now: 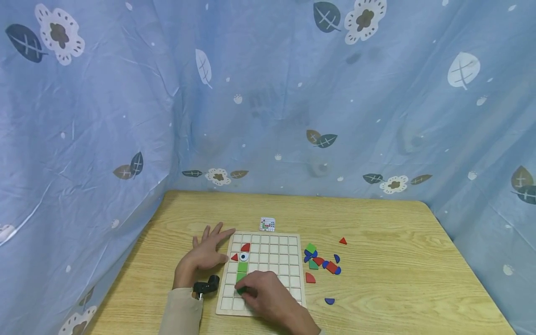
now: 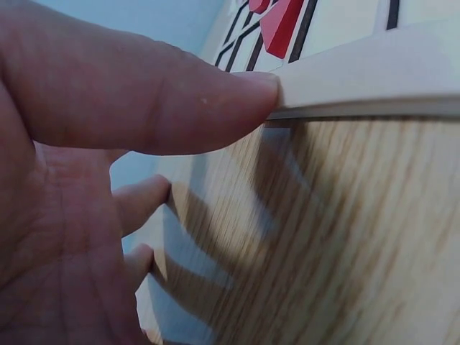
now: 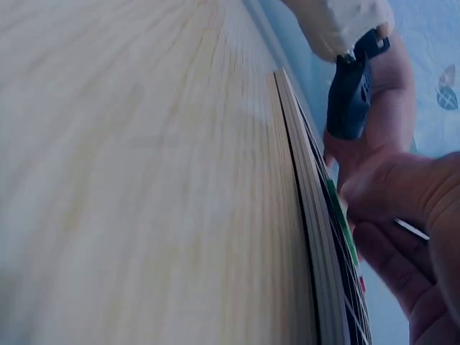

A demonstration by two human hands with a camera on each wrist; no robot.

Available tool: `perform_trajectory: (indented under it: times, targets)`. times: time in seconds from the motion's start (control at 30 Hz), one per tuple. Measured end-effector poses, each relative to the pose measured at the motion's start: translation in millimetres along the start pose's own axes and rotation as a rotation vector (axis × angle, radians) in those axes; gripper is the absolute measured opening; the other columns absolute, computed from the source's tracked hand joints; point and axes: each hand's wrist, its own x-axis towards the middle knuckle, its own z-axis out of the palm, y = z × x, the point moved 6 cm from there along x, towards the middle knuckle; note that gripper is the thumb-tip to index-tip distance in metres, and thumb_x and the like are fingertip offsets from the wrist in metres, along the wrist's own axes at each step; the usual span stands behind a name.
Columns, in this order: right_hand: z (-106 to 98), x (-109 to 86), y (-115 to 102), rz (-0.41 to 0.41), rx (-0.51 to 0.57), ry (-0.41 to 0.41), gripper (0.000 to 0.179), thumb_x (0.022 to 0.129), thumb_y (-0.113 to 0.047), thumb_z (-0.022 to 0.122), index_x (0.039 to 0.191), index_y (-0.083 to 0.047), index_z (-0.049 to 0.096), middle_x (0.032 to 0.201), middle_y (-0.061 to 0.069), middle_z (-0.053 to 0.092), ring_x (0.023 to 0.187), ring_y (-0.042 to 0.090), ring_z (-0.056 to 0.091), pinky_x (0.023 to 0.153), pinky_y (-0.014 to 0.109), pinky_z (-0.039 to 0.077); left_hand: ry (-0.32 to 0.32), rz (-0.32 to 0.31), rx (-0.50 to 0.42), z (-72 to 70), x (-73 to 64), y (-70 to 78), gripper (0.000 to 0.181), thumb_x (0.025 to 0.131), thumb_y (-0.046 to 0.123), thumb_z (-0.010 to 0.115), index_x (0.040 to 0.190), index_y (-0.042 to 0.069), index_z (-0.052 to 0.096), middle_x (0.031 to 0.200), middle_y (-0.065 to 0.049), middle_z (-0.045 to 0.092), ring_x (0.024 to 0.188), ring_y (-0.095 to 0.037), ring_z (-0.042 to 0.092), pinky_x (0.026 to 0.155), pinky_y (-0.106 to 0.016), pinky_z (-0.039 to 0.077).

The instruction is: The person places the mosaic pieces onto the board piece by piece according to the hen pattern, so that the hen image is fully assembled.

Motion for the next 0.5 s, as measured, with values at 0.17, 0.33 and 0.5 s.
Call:
perform_trajectory:
  times: [0.17,0.33,0.5]
  targets:
    - [-13,-12.4,10,0.009,0.115,0.04,0.022,0.095,-0.005,0.082,0.112,-0.017,0.086,0.109,-0.01,0.083,0.093,-0.001,0.071,0.086,0.018,0.061,0.006,-0.005,0.006,-0.2,-0.5,0.1,0.084,0.088,0.006,0.079,0.166,0.021,0.051,0.182,-0.025,0.015,0.166,-0.059,-0.006,0.12,-0.088,-0.012]
    - [-34,-29.2,27,0.062,0.202,0.093,0.019,0.095,-0.008,0.084,0.113,-0.015,0.085,0.109,-0.004,0.085,0.098,0.008,0.077,0.089,0.029,0.065,0.005,-0.01,0.004,0.4,-0.1,-0.2,0.084,0.088,0.005,0.079,0.165,0.021,0.051,0.182,-0.025,0.015,0.166,-0.059,-0.006,0.121,-0.087,-0.012]
    - [-62,-48.2,46,0.111,0.164,0.172,0.019,0.093,-0.012,0.087,0.112,-0.017,0.085,0.109,-0.006,0.085,0.098,0.012,0.078,0.089,0.033,0.065,0.007,-0.01,-0.007,1.5,0.7,-0.4,0.084,0.088,0.005,0.079,0.166,0.02,0.051,0.183,-0.025,0.014,0.166,-0.058,-0.007,0.12,-0.087,-0.013]
